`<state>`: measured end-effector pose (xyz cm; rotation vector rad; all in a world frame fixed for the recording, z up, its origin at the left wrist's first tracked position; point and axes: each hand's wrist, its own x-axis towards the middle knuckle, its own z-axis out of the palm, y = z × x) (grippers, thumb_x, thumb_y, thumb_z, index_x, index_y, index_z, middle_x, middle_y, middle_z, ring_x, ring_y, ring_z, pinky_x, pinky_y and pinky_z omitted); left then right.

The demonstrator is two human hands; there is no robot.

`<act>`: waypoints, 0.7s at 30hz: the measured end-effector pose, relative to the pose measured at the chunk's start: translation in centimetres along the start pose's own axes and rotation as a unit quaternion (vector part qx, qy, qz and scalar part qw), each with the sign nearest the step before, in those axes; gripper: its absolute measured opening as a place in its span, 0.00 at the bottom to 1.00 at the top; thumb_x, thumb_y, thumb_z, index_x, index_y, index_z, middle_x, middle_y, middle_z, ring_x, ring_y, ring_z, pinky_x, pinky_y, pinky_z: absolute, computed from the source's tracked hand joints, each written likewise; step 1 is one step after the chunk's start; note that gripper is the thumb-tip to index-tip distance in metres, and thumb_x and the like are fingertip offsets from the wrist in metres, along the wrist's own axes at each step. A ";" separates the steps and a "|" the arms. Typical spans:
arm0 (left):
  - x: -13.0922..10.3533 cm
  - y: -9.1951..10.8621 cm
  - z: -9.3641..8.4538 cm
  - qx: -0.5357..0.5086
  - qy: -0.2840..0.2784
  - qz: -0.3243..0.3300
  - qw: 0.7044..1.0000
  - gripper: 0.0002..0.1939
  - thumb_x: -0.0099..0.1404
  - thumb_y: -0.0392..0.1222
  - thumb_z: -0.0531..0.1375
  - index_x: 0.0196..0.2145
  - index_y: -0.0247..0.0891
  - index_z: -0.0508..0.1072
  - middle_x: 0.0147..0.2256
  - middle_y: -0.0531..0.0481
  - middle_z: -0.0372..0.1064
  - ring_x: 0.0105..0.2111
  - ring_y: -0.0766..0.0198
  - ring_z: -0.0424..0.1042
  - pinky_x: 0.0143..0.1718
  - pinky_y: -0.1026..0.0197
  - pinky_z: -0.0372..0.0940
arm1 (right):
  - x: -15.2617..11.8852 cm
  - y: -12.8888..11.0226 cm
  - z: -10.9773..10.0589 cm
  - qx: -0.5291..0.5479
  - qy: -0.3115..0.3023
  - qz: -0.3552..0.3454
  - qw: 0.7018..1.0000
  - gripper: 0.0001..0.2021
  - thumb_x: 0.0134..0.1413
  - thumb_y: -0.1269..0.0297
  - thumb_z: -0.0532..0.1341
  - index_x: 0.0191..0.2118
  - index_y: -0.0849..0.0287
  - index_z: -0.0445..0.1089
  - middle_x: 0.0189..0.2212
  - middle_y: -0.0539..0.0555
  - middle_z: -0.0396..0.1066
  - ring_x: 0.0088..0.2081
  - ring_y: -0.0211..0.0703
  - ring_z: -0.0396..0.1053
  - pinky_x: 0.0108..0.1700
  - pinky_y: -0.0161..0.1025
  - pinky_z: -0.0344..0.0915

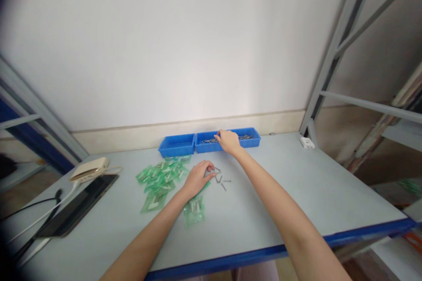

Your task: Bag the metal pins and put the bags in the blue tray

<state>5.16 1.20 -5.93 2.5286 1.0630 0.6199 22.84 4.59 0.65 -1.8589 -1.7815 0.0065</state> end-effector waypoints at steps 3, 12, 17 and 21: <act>-0.1 0.2 -0.1 0.010 -0.002 0.021 1.000 0.04 0.60 0.39 0.58 0.34 0.38 0.68 0.35 0.50 0.66 0.38 0.60 0.65 0.39 0.60 0.57 | -1.5 0.3 -0.1 -0.007 0.031 -0.033 0.999 0.13 0.59 0.59 0.53 0.45 0.61 0.66 0.39 0.60 0.70 0.41 0.48 0.66 0.40 0.38 0.57; 0.2 0.1 -0.3 0.004 0.000 0.031 1.000 0.03 0.63 0.35 0.54 0.33 0.37 0.68 0.35 0.49 0.68 0.39 0.60 0.65 0.40 0.59 0.56 | -10.2 2.8 1.5 0.112 -0.133 -0.110 0.978 0.13 0.54 0.53 0.57 0.36 0.57 0.71 0.36 0.53 0.70 0.38 0.43 0.65 0.41 0.39 0.56; 0.3 -0.5 0.3 0.039 0.007 0.018 0.999 0.05 0.65 0.36 0.51 0.35 0.36 0.66 0.35 0.48 0.68 0.38 0.59 0.64 0.40 0.58 0.55 | -10.0 1.4 2.0 0.065 -0.125 -0.093 0.986 0.09 0.54 0.57 0.59 0.34 0.56 0.71 0.34 0.52 0.70 0.39 0.43 0.64 0.40 0.39 0.52; 0.3 -0.7 0.6 0.055 0.009 0.024 0.998 0.06 0.66 0.36 0.50 0.34 0.36 0.65 0.35 0.48 0.67 0.38 0.59 0.64 0.39 0.58 0.54 | -10.3 0.8 2.0 0.068 -0.116 -0.088 0.987 0.11 0.54 0.56 0.58 0.32 0.57 0.71 0.33 0.52 0.70 0.38 0.43 0.64 0.39 0.39 0.51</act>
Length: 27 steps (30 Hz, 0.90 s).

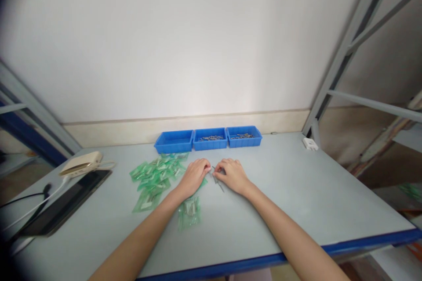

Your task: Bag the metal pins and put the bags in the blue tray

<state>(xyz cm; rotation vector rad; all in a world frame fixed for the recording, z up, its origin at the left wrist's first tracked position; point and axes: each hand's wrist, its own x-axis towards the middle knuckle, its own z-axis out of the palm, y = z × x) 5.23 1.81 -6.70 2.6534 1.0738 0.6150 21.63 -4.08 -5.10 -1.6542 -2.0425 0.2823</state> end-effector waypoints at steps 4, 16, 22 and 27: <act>0.0 0.4 -0.3 0.022 0.003 -0.018 1.000 0.08 0.67 0.36 0.46 0.35 0.36 0.64 0.35 0.47 0.67 0.37 0.59 0.64 0.38 0.57 0.54 | -0.2 -0.4 0.4 0.008 0.008 -0.018 1.000 0.13 0.52 0.51 0.59 0.31 0.55 0.71 0.33 0.52 0.71 0.38 0.44 0.64 0.41 0.41 0.50; 0.2 0.9 -0.8 0.034 0.049 -0.042 0.997 0.12 0.68 0.38 0.42 0.34 0.36 0.63 0.33 0.47 0.67 0.36 0.58 0.65 0.39 0.56 0.54 | -0.1 -0.8 0.4 0.120 0.029 -0.010 0.992 0.12 0.54 0.53 0.58 0.33 0.54 0.73 0.33 0.50 0.74 0.35 0.42 0.66 0.41 0.39 0.51; 0.1 1.2 -1.2 0.029 0.082 -0.026 0.996 0.12 0.68 0.38 0.43 0.32 0.37 0.63 0.32 0.48 0.67 0.36 0.59 0.65 0.40 0.56 0.54 | 0.0 -1.0 0.6 0.172 0.053 -0.002 0.984 0.13 0.57 0.59 0.54 0.27 0.58 0.71 0.26 0.50 0.73 0.30 0.40 0.67 0.39 0.37 0.55; 0.1 1.2 -1.4 -0.079 0.092 -0.037 0.992 0.12 0.68 0.43 0.44 0.34 0.38 0.64 0.31 0.49 0.68 0.33 0.61 0.66 0.41 0.57 0.56 | 0.3 -0.6 0.7 0.260 0.054 0.007 0.964 0.13 0.56 0.60 0.54 0.26 0.59 0.70 0.24 0.51 0.71 0.28 0.40 0.67 0.35 0.35 0.59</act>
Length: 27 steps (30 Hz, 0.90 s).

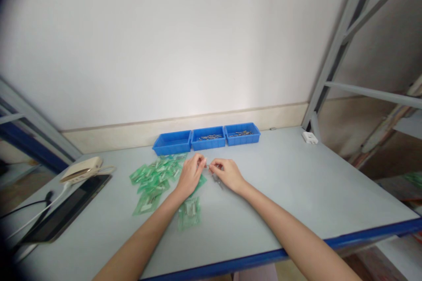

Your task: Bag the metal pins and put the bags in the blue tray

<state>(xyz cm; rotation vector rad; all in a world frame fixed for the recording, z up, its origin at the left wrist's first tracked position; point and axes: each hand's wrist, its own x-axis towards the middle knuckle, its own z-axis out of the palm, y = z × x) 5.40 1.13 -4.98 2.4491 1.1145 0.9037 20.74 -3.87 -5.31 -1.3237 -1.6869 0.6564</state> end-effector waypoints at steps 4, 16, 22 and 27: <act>0.2 0.0 -0.1 -0.072 -0.042 0.010 0.996 0.13 0.66 0.44 0.46 0.28 0.38 0.64 0.26 0.52 0.66 0.30 0.63 0.65 0.36 0.62 0.57 | 0.2 0.4 -0.3 0.020 0.005 0.009 1.000 0.14 0.55 0.59 0.53 0.25 0.59 0.69 0.24 0.51 0.71 0.29 0.40 0.66 0.36 0.36 0.59; 0.2 0.6 -0.3 -0.132 -0.029 0.017 0.991 0.12 0.61 0.45 0.54 0.23 0.36 0.66 0.22 0.53 0.65 0.25 0.65 0.64 0.32 0.64 0.56 | 0.4 0.7 -0.7 0.085 -0.018 0.025 0.996 0.14 0.54 0.56 0.54 0.25 0.60 0.65 0.21 0.49 0.65 0.26 0.37 0.61 0.32 0.34 0.56; 0.4 0.2 -0.4 -0.180 -0.012 0.003 0.984 0.10 0.58 0.44 0.57 0.24 0.36 0.66 0.22 0.54 0.66 0.24 0.66 0.64 0.30 0.65 0.57 | 0.4 1.0 -1.1 0.137 -0.071 0.023 0.988 0.13 0.53 0.56 0.55 0.27 0.61 0.66 0.23 0.49 0.66 0.27 0.36 0.61 0.33 0.34 0.56; 0.1 0.4 -0.5 -0.144 -0.013 0.015 0.989 0.15 0.62 0.45 0.52 0.21 0.37 0.63 0.17 0.56 0.60 0.22 0.67 0.61 0.30 0.64 0.55 | 0.1 0.3 -0.7 0.148 -0.078 0.037 0.985 0.17 0.54 0.54 0.53 0.21 0.60 0.61 0.18 0.47 0.57 0.23 0.35 0.56 0.30 0.34 0.54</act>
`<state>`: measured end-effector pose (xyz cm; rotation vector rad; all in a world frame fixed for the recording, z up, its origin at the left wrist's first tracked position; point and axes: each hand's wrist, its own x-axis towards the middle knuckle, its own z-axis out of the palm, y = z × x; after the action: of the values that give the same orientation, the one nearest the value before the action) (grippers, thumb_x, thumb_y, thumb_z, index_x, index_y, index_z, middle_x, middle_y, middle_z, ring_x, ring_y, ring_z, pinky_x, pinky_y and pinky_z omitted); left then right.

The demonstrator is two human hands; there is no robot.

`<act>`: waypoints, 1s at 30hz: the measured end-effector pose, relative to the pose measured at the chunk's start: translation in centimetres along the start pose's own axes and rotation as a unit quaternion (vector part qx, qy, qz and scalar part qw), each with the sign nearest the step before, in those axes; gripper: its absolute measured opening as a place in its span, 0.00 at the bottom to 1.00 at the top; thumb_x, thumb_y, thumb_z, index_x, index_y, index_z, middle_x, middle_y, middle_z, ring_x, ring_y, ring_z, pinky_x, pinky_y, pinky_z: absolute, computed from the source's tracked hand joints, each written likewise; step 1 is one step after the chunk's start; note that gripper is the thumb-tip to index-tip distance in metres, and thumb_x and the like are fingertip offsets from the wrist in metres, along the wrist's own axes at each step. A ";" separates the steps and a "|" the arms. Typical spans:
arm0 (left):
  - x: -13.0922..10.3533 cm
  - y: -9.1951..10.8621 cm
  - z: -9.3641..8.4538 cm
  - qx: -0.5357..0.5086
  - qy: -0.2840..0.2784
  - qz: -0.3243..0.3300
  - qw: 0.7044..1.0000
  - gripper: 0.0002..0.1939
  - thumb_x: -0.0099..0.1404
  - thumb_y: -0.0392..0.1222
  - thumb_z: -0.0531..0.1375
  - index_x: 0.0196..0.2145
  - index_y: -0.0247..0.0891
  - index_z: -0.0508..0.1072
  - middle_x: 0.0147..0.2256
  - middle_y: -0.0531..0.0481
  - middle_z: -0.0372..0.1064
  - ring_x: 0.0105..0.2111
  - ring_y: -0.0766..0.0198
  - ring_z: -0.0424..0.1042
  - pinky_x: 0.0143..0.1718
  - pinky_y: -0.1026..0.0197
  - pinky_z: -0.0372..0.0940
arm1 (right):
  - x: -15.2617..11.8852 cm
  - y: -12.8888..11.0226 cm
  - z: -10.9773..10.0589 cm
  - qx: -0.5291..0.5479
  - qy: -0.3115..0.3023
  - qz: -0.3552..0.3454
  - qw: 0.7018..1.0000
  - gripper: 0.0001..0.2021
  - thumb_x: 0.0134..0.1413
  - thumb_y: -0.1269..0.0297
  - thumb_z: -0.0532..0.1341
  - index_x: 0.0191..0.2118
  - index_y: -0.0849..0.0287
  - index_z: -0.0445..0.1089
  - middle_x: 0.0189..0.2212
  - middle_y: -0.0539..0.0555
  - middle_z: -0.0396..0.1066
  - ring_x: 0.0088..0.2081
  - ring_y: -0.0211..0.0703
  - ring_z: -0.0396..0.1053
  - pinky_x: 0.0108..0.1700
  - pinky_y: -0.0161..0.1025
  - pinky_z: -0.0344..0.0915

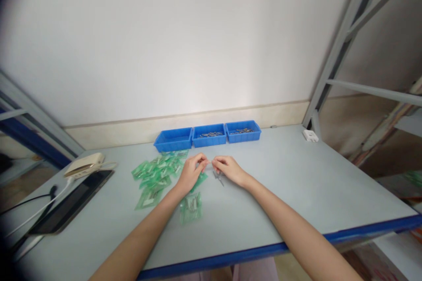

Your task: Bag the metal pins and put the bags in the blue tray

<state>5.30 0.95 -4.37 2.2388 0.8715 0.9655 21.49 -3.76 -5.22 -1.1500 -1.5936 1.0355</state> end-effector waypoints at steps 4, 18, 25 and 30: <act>-0.2 0.0 0.1 -0.013 -0.006 -0.010 1.000 0.15 0.64 0.46 0.50 0.22 0.38 0.61 0.16 0.58 0.56 0.19 0.67 0.58 0.27 0.65 0.53 | -0.1 -0.5 0.2 0.005 -0.001 -0.003 1.000 0.18 0.54 0.52 0.53 0.21 0.60 0.61 0.17 0.47 0.57 0.23 0.35 0.55 0.28 0.34 0.53; -0.2 0.3 0.1 0.014 -0.027 -0.012 0.999 0.20 0.65 0.49 0.47 0.18 0.37 0.58 0.16 0.56 0.56 0.20 0.68 0.59 0.28 0.65 0.53 | -0.3 -1.0 0.3 -0.023 0.038 -0.023 0.999 0.20 0.54 0.53 0.52 0.18 0.59 0.59 0.16 0.46 0.54 0.22 0.34 0.53 0.28 0.34 0.52; -0.1 -0.2 0.1 -0.028 -0.015 -0.041 0.999 0.11 0.61 0.48 0.52 0.29 0.38 0.64 0.18 0.58 0.58 0.19 0.68 0.56 0.24 0.66 0.50 | 0.3 -0.1 0.2 -0.041 0.076 -0.032 0.996 0.15 0.51 0.53 0.56 0.26 0.61 0.67 0.19 0.47 0.60 0.22 0.34 0.54 0.27 0.33 0.52; -0.1 -0.8 0.0 -0.030 -0.032 -0.032 0.999 0.22 0.64 0.52 0.46 0.18 0.37 0.62 0.16 0.55 0.56 0.19 0.68 0.58 0.24 0.66 0.52 | -0.2 -0.3 0.3 -0.052 0.060 -0.045 0.996 0.19 0.53 0.52 0.53 0.21 0.60 0.64 0.18 0.47 0.57 0.23 0.35 0.55 0.28 0.33 0.52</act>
<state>4.97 1.36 -4.93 2.1663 0.8682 0.8737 21.16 -4.07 -5.01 -1.1768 -1.6048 0.8188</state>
